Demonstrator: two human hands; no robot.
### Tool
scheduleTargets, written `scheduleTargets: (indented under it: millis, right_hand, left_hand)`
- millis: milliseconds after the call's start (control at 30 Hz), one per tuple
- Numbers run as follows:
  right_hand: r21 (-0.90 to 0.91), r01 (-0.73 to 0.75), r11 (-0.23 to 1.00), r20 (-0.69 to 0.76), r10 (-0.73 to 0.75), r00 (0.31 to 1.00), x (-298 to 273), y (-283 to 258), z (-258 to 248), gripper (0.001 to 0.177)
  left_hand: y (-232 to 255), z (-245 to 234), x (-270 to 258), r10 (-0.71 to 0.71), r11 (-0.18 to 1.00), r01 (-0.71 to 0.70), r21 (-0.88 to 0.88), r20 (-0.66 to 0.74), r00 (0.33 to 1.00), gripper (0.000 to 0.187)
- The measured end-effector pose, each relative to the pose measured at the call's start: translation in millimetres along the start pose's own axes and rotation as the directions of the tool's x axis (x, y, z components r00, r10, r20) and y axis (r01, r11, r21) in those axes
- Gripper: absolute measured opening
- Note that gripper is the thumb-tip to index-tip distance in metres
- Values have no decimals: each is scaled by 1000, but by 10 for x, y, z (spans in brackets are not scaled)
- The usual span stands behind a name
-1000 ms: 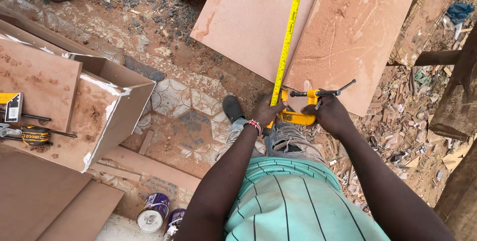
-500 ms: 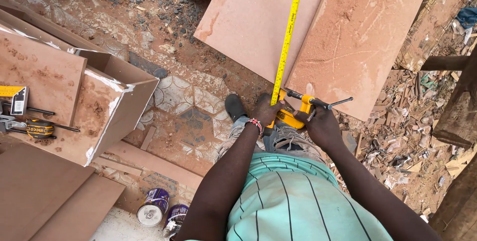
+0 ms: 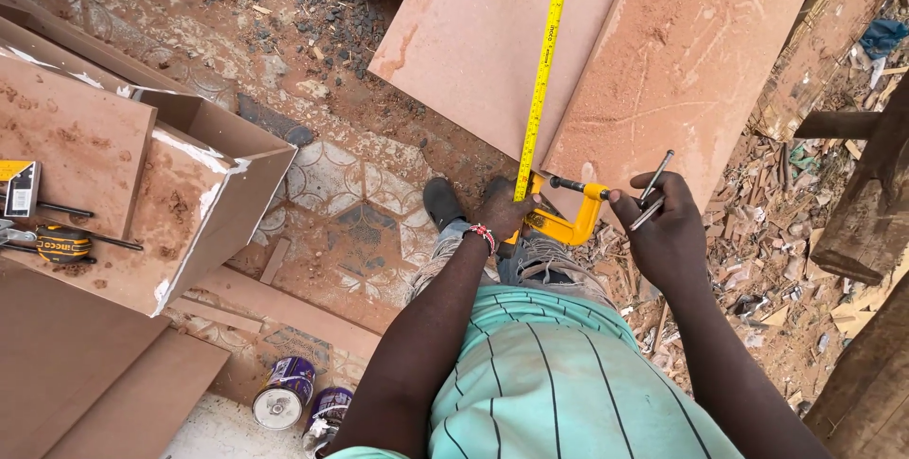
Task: Cutting wooden boards using a circular saw, measuring with a tape measure, and marking for assembly.
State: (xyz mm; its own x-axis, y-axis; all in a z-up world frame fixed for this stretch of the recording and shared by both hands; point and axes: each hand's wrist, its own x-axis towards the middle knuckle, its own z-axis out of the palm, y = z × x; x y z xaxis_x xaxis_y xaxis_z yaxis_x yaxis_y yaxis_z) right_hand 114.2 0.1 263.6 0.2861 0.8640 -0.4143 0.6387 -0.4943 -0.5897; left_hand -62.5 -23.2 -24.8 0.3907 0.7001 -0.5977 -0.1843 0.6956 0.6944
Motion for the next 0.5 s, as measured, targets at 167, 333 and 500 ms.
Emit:
scheduleTargets:
  millis: [167,333,500]
  right_hand:
    - [-240,324,915,157,-293,943,19,81,-200,27]
    - [-349,500,793,364,-377,852,-142,94,-367,40]
    - [-229,511,828,460,-371,807,-318,175,-392,41]
  left_hand:
    - [-280,52,135,-54,998,53,36,8,999,66]
    - [-446,46,271,-110,994,110,6,65,992,76]
    - [-569,35,343,-132,991,134,-17,91,987,77]
